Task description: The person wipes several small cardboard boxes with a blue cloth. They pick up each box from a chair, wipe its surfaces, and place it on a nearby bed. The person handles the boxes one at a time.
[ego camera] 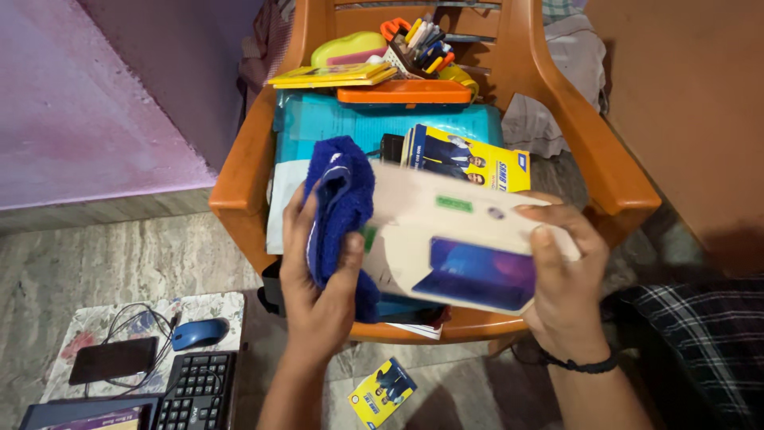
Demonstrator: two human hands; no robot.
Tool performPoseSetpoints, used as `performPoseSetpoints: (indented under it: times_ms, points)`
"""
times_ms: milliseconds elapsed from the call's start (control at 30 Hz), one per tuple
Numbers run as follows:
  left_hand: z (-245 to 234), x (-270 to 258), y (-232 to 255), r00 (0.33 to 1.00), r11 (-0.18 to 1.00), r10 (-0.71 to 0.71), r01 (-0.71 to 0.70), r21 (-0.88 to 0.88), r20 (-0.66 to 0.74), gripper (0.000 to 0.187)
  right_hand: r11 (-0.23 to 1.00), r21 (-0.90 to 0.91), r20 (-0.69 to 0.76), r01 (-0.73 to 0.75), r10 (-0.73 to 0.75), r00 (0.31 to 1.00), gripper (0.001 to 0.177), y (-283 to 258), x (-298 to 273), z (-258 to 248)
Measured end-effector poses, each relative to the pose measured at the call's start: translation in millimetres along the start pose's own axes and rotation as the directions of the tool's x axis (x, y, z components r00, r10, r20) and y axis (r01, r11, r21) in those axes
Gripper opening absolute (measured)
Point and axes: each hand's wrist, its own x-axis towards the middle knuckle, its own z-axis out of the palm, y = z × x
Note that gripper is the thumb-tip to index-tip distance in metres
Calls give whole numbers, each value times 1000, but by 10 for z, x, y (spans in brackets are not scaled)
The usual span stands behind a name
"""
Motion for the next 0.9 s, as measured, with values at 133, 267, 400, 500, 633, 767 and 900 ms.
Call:
performPoseSetpoints:
  times_ms: [133, 267, 400, 500, 633, 767, 900]
  points:
    - [200, -119, -40, 988, 983, -142, 133, -130, -66, 60, 975, 160, -187, -157, 186, 965, 40, -29, 37, 101]
    - [668, -244, -16, 865, 833, -480, 396, -385, -149, 83, 884, 306, -178, -353, 418, 891, 64, -82, 27, 388]
    - [861, -359, 65, 965, 981, -192, 181, -76, -179, 76, 849, 348, -250, -397, 492, 834, 67, -55, -46, 590]
    - [835, -296, 96, 982, 999, 12, -6, 33, -188, 73, 852, 350, -188, -390, 471, 862, 60, 3, -58, 517]
    - [489, -50, 93, 860, 836, -491, 421, -352, -137, 71, 899, 243, 16, -365, 373, 928, 43, 103, -55, 324]
    - [205, 53, 167, 957, 930, -291, 285, -233, 12, 60, 908, 131, 135, -398, 382, 915, 43, 133, -83, 255]
    - [244, 31, 328, 978, 983, -179, 181, -9, 107, 71, 964, -1, 72, -266, 266, 961, 60, 65, -45, 300]
